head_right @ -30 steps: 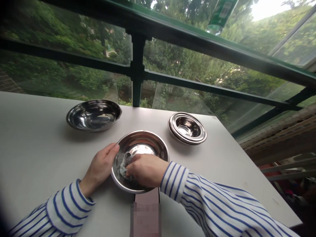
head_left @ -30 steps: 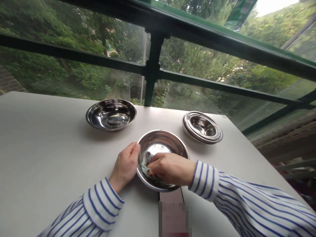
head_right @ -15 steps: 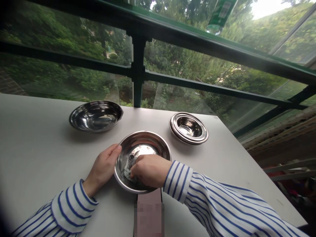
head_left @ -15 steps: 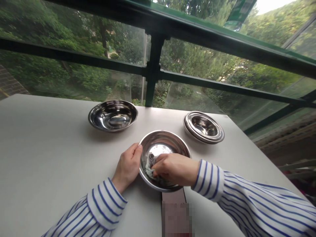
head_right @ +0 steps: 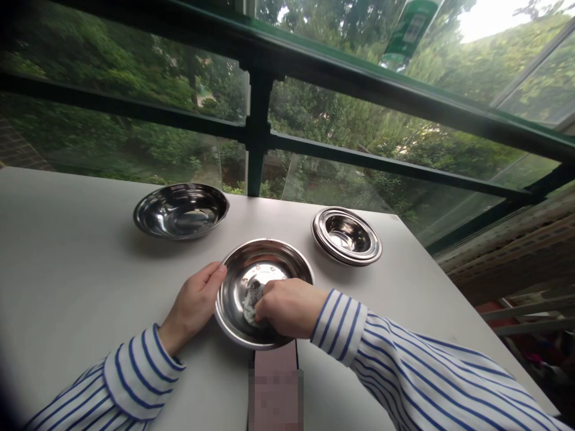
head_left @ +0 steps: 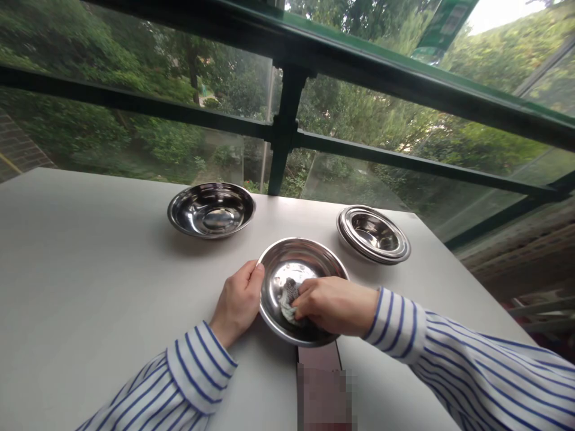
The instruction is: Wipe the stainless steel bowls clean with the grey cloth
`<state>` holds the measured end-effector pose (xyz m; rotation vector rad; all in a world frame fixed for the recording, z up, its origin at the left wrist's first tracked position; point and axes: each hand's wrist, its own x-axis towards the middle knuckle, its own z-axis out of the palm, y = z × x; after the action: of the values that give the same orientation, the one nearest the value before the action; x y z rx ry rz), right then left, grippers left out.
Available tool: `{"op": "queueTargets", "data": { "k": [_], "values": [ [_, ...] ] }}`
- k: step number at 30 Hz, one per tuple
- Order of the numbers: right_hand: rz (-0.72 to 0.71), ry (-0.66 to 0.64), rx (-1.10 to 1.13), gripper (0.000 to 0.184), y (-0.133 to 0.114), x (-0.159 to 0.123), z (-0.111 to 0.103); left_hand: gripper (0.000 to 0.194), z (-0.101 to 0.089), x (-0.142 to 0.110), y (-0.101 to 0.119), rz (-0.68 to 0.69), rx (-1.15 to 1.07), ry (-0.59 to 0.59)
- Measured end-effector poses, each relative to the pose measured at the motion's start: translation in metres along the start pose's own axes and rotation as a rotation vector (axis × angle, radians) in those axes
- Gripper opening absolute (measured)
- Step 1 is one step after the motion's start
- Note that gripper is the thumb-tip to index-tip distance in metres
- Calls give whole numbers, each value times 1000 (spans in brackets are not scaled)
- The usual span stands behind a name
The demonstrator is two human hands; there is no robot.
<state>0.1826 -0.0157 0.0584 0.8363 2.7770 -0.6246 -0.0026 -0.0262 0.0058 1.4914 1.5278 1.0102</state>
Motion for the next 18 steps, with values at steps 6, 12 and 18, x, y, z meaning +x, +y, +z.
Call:
{"op": "queueTargets", "data": {
  "k": [6, 12, 18],
  "values": [
    [46, 101, -36, 24, -1, 11, 1, 30, 1, 3, -1, 6, -4, -13],
    [148, 203, -96, 22, 18, 31, -3, 30, -3, 1, 1, 11, 11, -18],
    [165, 243, -109, 22, 20, 20, -2, 31, 0, 2, 0, 10, 4, -7]
  ]
}}
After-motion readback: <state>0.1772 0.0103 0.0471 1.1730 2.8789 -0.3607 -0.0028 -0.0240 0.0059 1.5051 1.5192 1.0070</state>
